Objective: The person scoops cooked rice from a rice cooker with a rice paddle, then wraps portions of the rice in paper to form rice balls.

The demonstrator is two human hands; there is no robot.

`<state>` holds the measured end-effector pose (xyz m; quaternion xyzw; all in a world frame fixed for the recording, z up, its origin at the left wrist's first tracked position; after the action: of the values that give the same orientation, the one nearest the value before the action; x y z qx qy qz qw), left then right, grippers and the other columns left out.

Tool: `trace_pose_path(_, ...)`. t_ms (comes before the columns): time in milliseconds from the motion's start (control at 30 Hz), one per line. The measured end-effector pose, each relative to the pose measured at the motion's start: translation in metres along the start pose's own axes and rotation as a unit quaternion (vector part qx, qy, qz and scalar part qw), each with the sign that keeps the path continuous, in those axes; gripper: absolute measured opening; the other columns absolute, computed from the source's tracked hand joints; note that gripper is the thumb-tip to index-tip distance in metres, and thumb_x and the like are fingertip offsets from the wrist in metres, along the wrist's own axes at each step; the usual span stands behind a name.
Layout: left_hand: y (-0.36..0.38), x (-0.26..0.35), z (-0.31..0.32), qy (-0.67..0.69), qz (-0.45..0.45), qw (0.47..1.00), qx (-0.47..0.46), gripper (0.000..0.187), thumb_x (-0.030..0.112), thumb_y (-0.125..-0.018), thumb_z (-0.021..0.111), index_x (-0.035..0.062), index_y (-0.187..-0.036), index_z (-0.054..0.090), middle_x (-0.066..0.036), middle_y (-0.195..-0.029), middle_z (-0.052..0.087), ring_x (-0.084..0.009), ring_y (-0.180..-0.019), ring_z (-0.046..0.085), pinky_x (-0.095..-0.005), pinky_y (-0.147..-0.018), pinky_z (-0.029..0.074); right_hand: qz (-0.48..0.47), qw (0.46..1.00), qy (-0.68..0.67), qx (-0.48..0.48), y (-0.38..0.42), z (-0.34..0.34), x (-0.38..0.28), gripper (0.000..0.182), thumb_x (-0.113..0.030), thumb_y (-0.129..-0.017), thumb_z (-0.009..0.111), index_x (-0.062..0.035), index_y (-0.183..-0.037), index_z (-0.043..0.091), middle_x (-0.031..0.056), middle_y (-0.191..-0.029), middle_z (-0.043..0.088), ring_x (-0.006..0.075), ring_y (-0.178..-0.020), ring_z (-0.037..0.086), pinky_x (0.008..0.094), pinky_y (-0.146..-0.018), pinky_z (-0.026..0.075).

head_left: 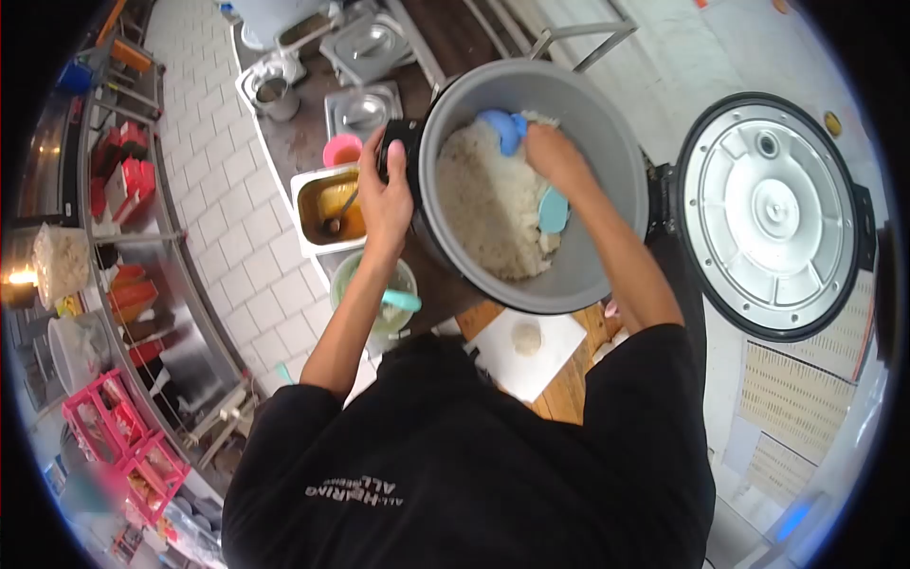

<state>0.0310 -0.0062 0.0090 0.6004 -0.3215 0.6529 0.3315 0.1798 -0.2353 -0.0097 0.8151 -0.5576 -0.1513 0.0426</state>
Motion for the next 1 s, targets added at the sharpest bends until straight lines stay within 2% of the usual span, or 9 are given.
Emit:
trace_pose_path(100,-0.006,0.001,-0.002,-0.061,0.064,0.996,0.025,0.043,0.026,-0.100,0.057,-0.0017,-0.133,0.051,-0.015,-0.120,0.061,-0.0185,-0.107,0.059,-0.0309,-0.096,0.045,-0.014,0.993,-0.039,-0.111,0.005,0.019,-0.014,0.026,-0.007,-0.091,0.047,-0.0003,-0.108,0.066,0.0262,-0.105,0.067,0.0399,-0.101,0.066,0.0484,-0.088,0.052)
trace_pose_path(267,0.003,0.005,-0.001,-0.011,0.020,1.000,0.014,0.045,0.026,-0.098,0.061,-0.0011,-0.132,0.051,-0.014,-0.115,0.064,-0.0181,-0.103,0.060,-0.0300,-0.094,0.046,-0.053,0.998,0.018,-0.024,0.066,0.027,-0.070,0.019,-0.006,-0.089,0.051,0.0073,-0.099,0.059,0.0311,-0.093,0.065,0.0441,-0.091,0.066,0.0494,-0.081,0.052)
trace_pose_path(533,0.001,-0.003,-0.001,0.007,0.024,1.000,0.013,0.046,0.025,-0.096,0.062,-0.0032,-0.131,0.052,-0.014,-0.115,0.062,-0.0190,-0.103,0.059,-0.0309,-0.093,0.046,-0.146,0.970,-0.022,-0.192,0.128,0.028,-0.059,0.020,-0.011,-0.092,0.054,0.0070,-0.101,0.059,0.0259,-0.083,0.067,0.0433,-0.079,0.066,0.0507,-0.075,0.051)
trace_pose_path(567,0.001,-0.005,-0.001,-0.002,0.028,0.999,0.015,0.046,0.025,-0.096,0.063,-0.0033,-0.131,0.052,-0.014,-0.116,0.062,-0.0189,-0.103,0.059,-0.0307,-0.093,0.045,-0.142,0.971,-0.020,-0.192,0.125,0.010,-0.055,0.020,-0.011,-0.092,0.054,0.0070,-0.101,0.059,0.0259,-0.083,0.067,0.0433,-0.079,0.066,0.0507,-0.075,0.051)
trace_pose_path(633,0.000,-0.004,-0.002,-0.012,0.043,0.999,0.007,0.047,0.025,-0.096,0.063,-0.0032,-0.133,0.051,-0.013,-0.118,0.060,-0.0178,-0.102,0.059,-0.0299,-0.093,0.046,0.000,0.911,-0.166,-0.376,0.123,-0.024,-0.048,0.027,-0.017,-0.095,0.055,0.0052,-0.109,0.059,0.0236,-0.076,0.066,0.0435,-0.072,0.065,0.0506,-0.071,0.051)
trace_pose_path(700,0.002,0.000,-0.002,0.020,0.018,1.000,-0.012,0.049,0.025,-0.097,0.062,-0.0027,-0.134,0.049,-0.012,-0.117,0.061,-0.0173,-0.102,0.059,-0.0299,-0.093,0.046,0.026,0.906,-0.192,-0.377,0.121,-0.018,-0.039,0.034,-0.017,-0.095,0.054,0.0015,-0.124,0.055,0.0204,-0.070,0.064,0.0418,-0.068,0.064,0.0500,-0.068,0.051)
trace_pose_path(767,0.002,0.000,-0.003,0.012,0.019,1.000,-0.014,0.049,0.026,-0.097,0.063,-0.0025,-0.134,0.049,-0.012,-0.117,0.061,-0.0170,-0.102,0.059,-0.0298,-0.093,0.046,-0.060,0.994,-0.092,-0.025,0.117,-0.012,-0.047,0.042,-0.018,-0.097,0.053,-0.0018,-0.136,0.048,0.0205,-0.076,0.065,0.0407,-0.068,0.064,0.0501,-0.067,0.051)
trace_pose_path(800,0.002,0.001,-0.003,0.009,0.024,0.999,-0.025,0.050,0.026,-0.097,0.063,-0.0024,-0.135,0.048,-0.012,-0.117,0.061,-0.0168,-0.102,0.059,-0.0298,-0.093,0.045,-0.118,0.992,-0.046,0.025,0.119,-0.005,-0.057,0.047,-0.016,-0.098,0.052,-0.0038,-0.142,0.042,0.0235,-0.086,0.065,0.0423,-0.075,0.065,0.0512,-0.069,0.051)
trace_pose_path(1000,0.004,0.011,-0.003,-0.040,0.037,0.998,-0.013,0.050,0.025,-0.096,0.064,-0.0026,-0.134,0.049,-0.012,-0.116,0.061,-0.0167,-0.102,0.059,-0.0293,-0.093,0.045,-0.038,0.997,0.011,-0.061,0.113,0.000,-0.045,0.039,-0.012,-0.096,0.051,0.0071,-0.130,0.047,0.0304,-0.089,0.063,0.0470,-0.082,0.065,0.0515,-0.076,0.052)
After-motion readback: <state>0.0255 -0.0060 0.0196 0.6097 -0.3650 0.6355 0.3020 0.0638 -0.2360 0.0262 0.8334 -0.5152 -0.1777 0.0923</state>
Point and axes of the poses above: each hand's wrist, its own y-axis away from the middle knuckle, its own z-axis out of the palm, x = y × z, the point moved 4 cm from there along -y, towards the middle knuckle
